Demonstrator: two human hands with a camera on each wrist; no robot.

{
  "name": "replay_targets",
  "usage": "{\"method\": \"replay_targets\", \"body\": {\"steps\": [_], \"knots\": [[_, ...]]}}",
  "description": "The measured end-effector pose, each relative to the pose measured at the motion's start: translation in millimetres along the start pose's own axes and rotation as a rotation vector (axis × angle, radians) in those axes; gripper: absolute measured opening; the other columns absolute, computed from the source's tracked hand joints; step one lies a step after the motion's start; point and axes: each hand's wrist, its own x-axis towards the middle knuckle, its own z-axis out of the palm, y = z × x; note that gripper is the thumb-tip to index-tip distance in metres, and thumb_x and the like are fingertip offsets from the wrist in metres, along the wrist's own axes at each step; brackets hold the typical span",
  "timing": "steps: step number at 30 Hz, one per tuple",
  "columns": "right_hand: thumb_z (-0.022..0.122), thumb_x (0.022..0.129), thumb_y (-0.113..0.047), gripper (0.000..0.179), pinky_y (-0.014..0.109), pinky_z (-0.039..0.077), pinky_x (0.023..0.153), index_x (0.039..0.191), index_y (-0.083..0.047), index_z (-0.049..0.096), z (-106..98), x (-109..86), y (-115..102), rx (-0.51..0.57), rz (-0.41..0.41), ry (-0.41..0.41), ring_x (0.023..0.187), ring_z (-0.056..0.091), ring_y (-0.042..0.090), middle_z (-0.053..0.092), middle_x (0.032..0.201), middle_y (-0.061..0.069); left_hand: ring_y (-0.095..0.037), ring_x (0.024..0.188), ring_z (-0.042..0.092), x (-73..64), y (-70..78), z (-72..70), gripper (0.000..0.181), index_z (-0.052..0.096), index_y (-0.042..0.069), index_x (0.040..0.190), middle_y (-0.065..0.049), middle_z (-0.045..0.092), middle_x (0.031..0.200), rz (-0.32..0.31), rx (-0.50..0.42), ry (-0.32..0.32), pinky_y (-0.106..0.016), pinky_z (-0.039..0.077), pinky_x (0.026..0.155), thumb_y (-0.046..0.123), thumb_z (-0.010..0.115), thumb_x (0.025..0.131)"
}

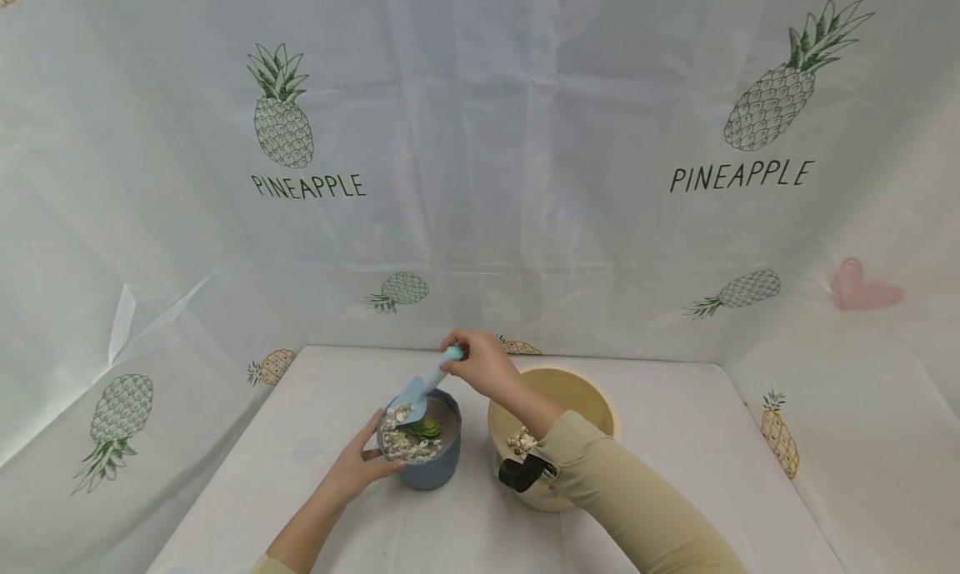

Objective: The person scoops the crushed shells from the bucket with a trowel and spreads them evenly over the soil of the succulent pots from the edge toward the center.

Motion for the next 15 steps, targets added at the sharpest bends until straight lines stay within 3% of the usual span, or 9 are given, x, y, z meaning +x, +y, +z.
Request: {"method": "replay_targets", "body": {"steps": [15], "knots": [[0.076, 0.085, -0.006, 0.021, 0.029, 0.054, 0.064, 0.105, -0.007, 0.07, -6.6, -4.1, 2.0, -0.028, -0.019, 0.027, 0.075, 0.063, 0.013, 0.066, 0.092, 0.004, -0.053, 0.123, 0.044, 0.8, -1.0, 0.8, 0.107, 0.017, 0.009, 0.157, -0.033, 0.015, 0.153, -0.016, 0.012, 0.012, -0.049, 0.054, 0.085, 0.015, 0.086, 0.076]]}}
